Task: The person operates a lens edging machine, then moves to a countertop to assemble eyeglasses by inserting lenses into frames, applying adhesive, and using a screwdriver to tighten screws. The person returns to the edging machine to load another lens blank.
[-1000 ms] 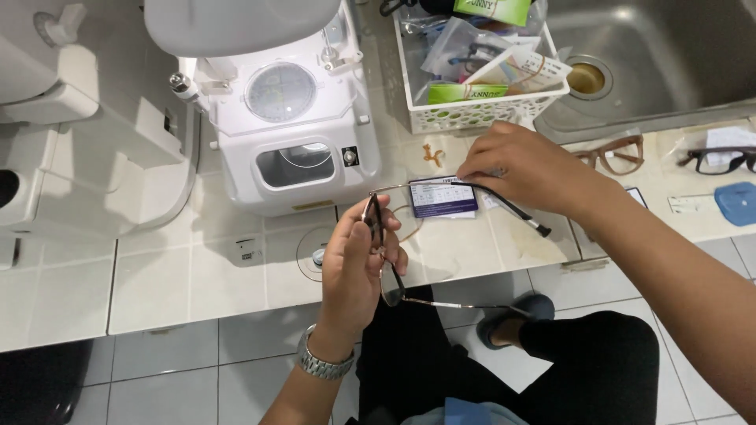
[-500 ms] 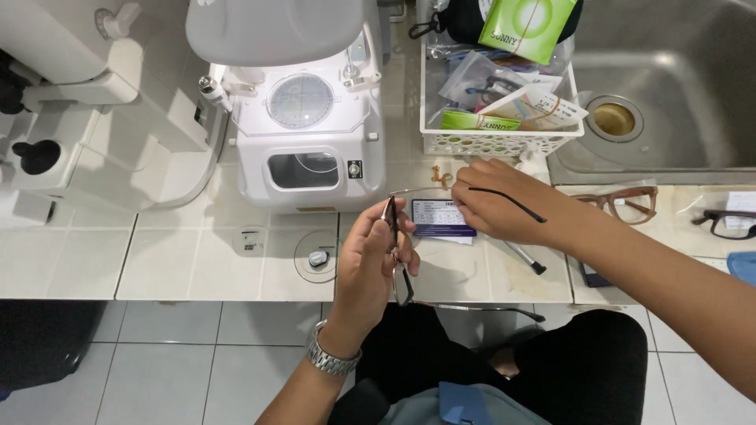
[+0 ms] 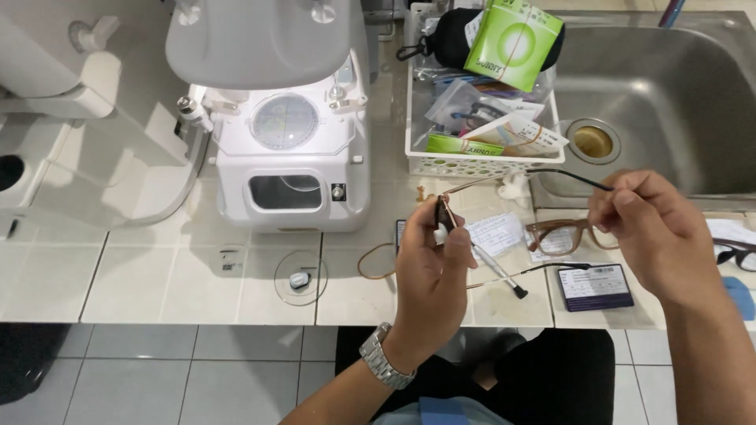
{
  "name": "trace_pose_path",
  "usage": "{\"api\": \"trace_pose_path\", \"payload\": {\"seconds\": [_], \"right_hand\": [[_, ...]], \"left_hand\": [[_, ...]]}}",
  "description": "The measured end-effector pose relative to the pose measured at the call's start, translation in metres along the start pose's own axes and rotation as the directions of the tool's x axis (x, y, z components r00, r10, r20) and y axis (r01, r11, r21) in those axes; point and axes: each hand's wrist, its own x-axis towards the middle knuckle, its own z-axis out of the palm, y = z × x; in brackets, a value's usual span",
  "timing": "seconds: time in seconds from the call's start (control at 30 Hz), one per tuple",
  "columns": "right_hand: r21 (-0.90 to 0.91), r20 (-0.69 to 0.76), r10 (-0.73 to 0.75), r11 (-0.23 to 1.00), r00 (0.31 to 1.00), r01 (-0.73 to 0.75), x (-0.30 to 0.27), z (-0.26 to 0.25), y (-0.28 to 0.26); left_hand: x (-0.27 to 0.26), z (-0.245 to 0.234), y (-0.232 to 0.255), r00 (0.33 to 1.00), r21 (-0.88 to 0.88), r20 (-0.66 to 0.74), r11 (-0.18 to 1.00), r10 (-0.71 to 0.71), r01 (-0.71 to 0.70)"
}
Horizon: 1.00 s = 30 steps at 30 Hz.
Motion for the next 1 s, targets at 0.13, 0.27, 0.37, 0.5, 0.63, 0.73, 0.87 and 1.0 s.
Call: {"api": "trace_pose_path", "payload": {"seconds": [0.13, 0.27, 0.37, 0.5, 0.63, 0.73, 0.87, 1.0], "right_hand": [[0.004, -0.056, -0.117, 0.993, 0.992, 0.117, -0.020, 0.000, -0.030], [-0.349, -0.156, -0.113, 0.936, 0.981, 0.052, -0.043, 0.036, -0.069], [-0.421, -0.200, -0.029, 0.905, 0.979, -0.059, -0.046, 0.064, -0.087], [-0.196, -0.163, 0.182, 0.957, 0.970, -0.212, -0.039, 0.085, -0.093], [-0.084, -0.174, 0.248, 0.960, 0.953, -0.265, -0.034, 0.085, -0.086], [0.003, -0.169, 0.271, 0.962, 0.948, -0.274, -0.032, 0.085, -0.082], [0.153, -0.121, 0.303, 0.947, 0.945, -0.284, -0.034, 0.081, -0.077], [0.209, -0.158, 0.323, 0.934, 0.933, -0.288, -0.036, 0.088, -0.080]], "left_hand": [[0.002, 0.019, 0.005, 0.984, 0.164, 0.028, 0.971, 0.174, -0.176], [0.001, 0.030, 0.006, 0.959, 0.279, 0.109, 0.918, 0.260, -0.281], [-0.001, 0.037, 0.007, 0.948, 0.314, 0.146, 0.895, 0.284, -0.317], [-0.004, 0.042, 0.003, 0.932, 0.373, 0.191, 0.855, 0.308, -0.360], [-0.003, 0.042, -0.001, 0.902, 0.403, 0.219, 0.808, 0.371, -0.430], [-0.002, 0.041, 0.000, 0.857, 0.438, 0.242, 0.737, 0.454, -0.514], [0.000, 0.040, 0.001, 0.847, 0.461, 0.253, 0.711, 0.469, -0.531], [0.000, 0.040, 0.004, 0.848, 0.458, 0.256, 0.715, 0.464, -0.529]]}}
